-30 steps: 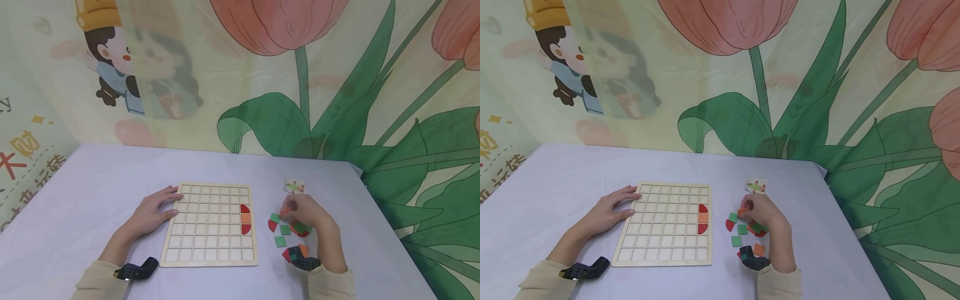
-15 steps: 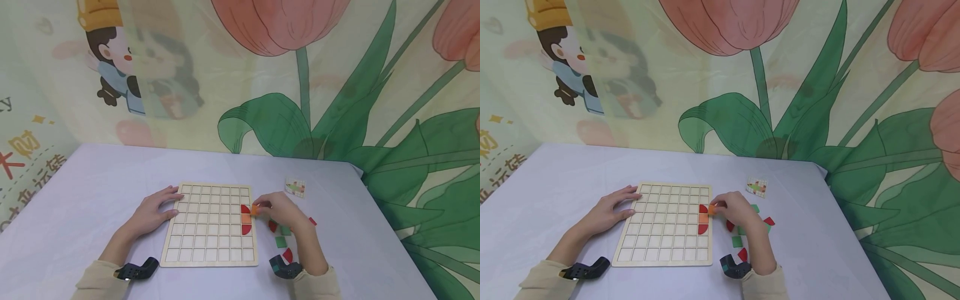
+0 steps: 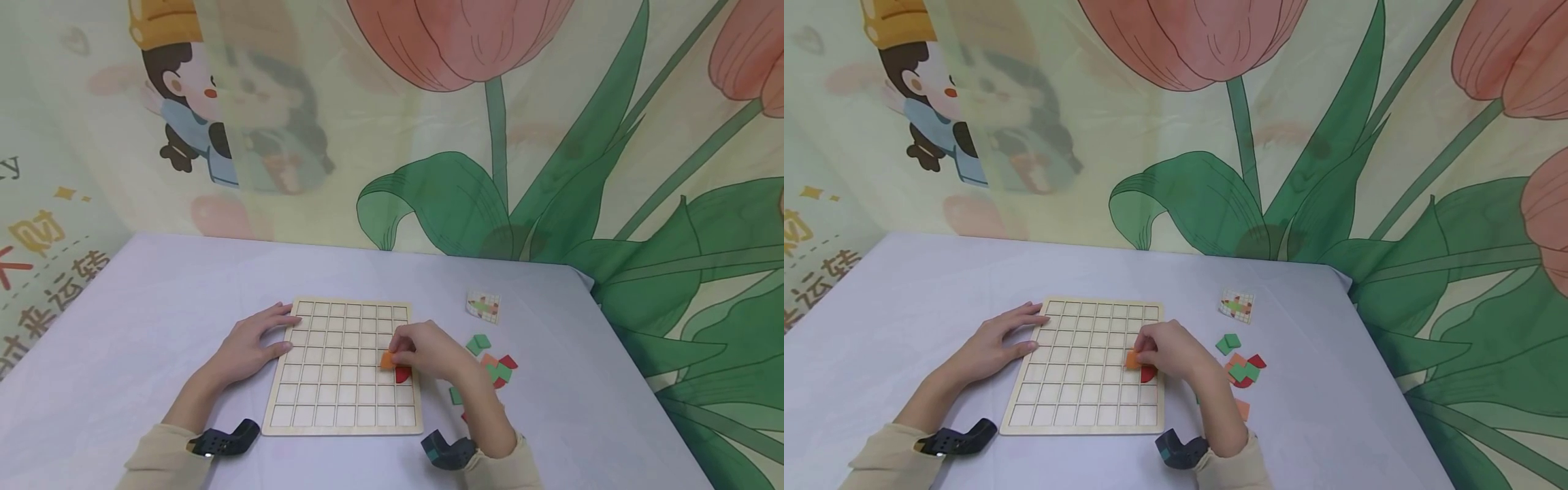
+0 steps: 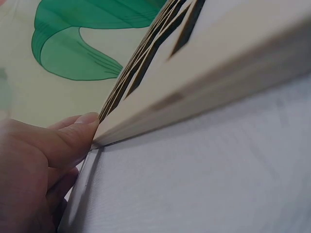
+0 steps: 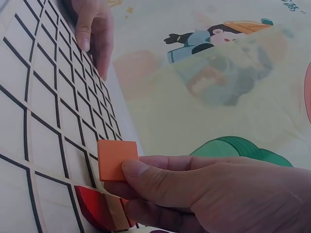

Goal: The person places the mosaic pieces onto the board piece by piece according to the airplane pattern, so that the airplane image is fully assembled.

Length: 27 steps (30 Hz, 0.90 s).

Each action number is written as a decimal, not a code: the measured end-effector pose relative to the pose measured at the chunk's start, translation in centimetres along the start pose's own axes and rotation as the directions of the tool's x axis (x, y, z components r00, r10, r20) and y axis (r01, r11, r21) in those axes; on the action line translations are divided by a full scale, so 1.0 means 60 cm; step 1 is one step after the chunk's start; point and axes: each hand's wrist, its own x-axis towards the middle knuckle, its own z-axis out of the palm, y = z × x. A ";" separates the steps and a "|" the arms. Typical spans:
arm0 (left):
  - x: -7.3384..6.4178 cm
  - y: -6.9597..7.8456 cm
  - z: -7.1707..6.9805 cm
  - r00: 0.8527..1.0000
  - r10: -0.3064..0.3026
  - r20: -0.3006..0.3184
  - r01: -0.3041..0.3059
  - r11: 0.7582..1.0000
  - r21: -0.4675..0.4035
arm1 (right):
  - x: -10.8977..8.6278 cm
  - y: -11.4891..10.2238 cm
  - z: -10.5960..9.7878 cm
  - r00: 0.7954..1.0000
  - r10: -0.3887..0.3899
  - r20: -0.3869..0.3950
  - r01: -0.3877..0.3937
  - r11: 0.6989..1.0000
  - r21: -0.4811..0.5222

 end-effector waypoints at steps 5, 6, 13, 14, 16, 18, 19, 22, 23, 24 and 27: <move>0.001 -0.002 0.001 1.000 0.001 -0.001 -0.001 1.000 0.001 | 0.002 -0.003 0.006 1.000 -0.004 0.023 0.004 1.000 0.001; 0.001 -0.002 0.001 1.000 0.001 0.000 -0.001 1.000 0.001 | 0.002 -0.003 0.006 1.000 -0.006 0.024 0.006 1.000 0.000; 0.001 -0.003 0.002 1.000 0.005 0.000 -0.005 1.000 0.004 | 0.002 -0.003 0.008 1.000 0.004 0.025 -0.003 1.000 -0.010; 0.001 -0.003 0.002 1.000 0.006 -0.001 -0.006 1.000 0.005 | 0.002 -0.003 0.008 1.000 0.006 0.026 -0.005 1.000 -0.009; 0.001 -0.004 0.002 1.000 0.007 -0.002 -0.007 1.000 0.007 | 0.003 -0.003 0.009 1.000 0.011 0.025 -0.011 1.000 -0.013; 0.001 -0.004 0.002 1.000 0.009 -0.004 -0.009 1.000 0.010 | 0.003 -0.002 0.009 1.000 0.011 0.021 -0.010 1.000 -0.017; 0.001 -0.004 0.002 1.000 0.009 -0.004 -0.009 1.000 0.011 | 0.003 -0.002 0.009 1.000 0.010 0.019 -0.009 1.000 -0.020; 0.001 -0.004 0.002 1.000 0.010 -0.005 -0.010 1.000 0.014 | 0.004 -0.001 0.010 1.000 0.008 0.010 -0.008 1.000 -0.028; 0.001 -0.004 0.002 1.000 0.010 -0.005 -0.010 1.000 0.014 | 0.004 0.000 0.010 1.000 0.008 0.005 -0.008 1.000 -0.031; 0.001 -0.004 0.002 1.000 0.009 -0.006 -0.009 1.000 0.014 | 0.004 0.000 0.010 1.000 0.008 -0.003 -0.008 0.999 -0.033; 0.001 -0.003 0.003 1.000 0.006 -0.007 -0.006 1.000 0.010 | 0.006 0.003 0.011 0.999 0.010 -0.042 -0.012 0.999 -0.045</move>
